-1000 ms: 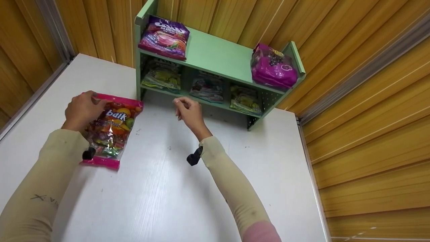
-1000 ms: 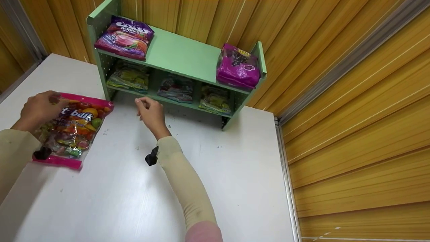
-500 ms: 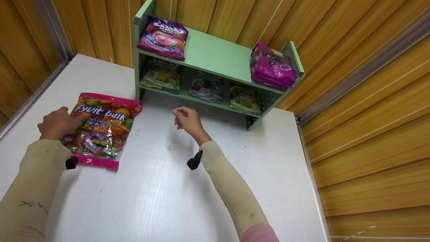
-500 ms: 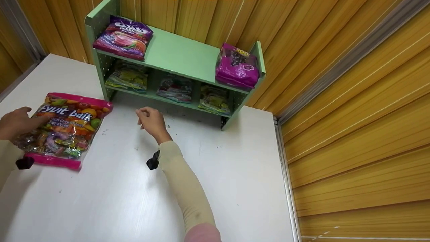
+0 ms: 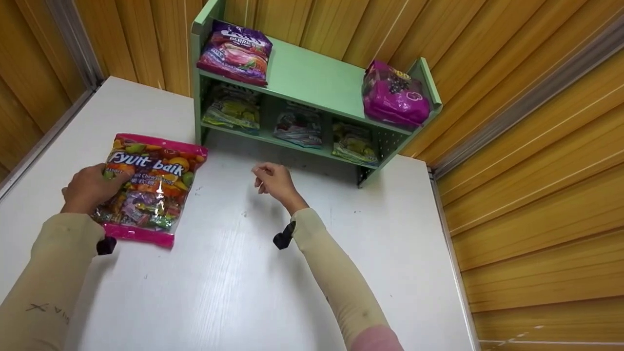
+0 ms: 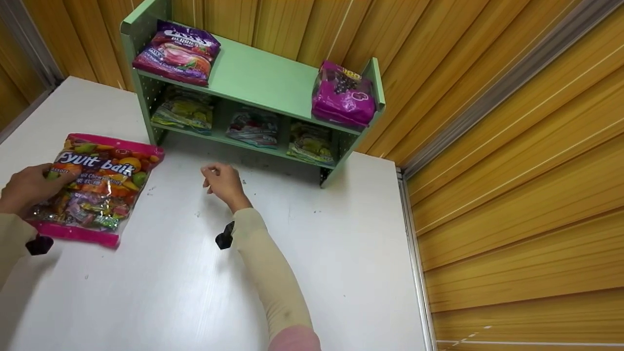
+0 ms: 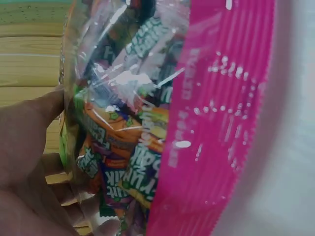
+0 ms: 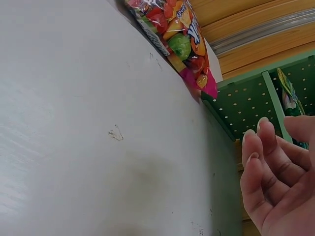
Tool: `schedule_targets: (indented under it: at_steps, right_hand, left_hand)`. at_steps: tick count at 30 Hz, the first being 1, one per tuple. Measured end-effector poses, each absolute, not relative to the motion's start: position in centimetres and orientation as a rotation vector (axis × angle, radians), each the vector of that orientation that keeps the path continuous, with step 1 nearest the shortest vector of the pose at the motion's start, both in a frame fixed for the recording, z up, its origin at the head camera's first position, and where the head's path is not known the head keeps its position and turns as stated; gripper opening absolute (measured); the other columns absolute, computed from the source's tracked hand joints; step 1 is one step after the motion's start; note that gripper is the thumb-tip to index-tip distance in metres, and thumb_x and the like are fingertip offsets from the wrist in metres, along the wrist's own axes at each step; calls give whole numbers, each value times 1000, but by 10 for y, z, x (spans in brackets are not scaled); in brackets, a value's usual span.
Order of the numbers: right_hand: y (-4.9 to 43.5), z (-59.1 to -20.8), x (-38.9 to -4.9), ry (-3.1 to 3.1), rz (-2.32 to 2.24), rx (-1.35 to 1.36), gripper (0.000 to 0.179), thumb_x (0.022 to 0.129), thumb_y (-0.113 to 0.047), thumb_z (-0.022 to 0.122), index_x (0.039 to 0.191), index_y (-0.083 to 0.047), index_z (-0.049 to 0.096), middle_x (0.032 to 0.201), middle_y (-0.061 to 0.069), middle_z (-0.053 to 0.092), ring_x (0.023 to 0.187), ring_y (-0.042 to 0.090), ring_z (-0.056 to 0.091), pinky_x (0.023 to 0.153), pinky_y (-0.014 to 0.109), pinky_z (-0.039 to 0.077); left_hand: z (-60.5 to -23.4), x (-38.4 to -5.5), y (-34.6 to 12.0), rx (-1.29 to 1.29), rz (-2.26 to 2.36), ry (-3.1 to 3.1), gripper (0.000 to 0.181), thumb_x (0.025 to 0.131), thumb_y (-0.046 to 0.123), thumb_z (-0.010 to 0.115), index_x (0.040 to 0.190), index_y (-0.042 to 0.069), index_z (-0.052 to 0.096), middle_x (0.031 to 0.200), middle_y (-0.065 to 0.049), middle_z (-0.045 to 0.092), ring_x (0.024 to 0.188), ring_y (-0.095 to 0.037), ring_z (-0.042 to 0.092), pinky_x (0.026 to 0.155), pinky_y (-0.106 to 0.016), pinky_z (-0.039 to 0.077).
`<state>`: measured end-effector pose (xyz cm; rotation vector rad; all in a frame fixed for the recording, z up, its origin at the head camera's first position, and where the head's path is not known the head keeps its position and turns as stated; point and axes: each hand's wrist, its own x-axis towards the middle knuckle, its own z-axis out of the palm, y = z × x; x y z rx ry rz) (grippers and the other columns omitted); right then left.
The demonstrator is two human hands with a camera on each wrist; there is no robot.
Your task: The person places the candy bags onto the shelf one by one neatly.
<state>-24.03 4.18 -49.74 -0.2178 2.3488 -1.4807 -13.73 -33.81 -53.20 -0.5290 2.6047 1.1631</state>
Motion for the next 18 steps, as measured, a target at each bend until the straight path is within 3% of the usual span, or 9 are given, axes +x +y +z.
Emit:
schedule_targets:
  at_steps: [2,8,18]
  right_hand:
    - [42,-499,-240,2347,-1474,-207,25,98,-28,57,109,-9,69,73,1,63,60,12,60,76,44,57]
    - [44,-503,-239,2334,-1449,-209,23,98,-28,57,107,-11,69,71,0,62,59,12,59,68,36,56]
    - [51,-511,-234,2290,-1456,-233,25,99,-27,56,109,-7,69,69,2,62,57,13,59,60,28,52]
  left_hand:
    - [-532,-136,-334,-511,1158,2620,102,89,72,39,145,-13,25,127,-38,45,105,-51,46,88,-62,33]
    - [-532,-135,-322,-468,1116,2661,99,90,70,41,139,-15,35,119,-36,52,97,-47,56,81,-58,48]
    - [-533,-137,-304,-409,1100,2607,101,88,72,42,140,-13,35,118,-34,54,95,-41,58,72,-46,53]
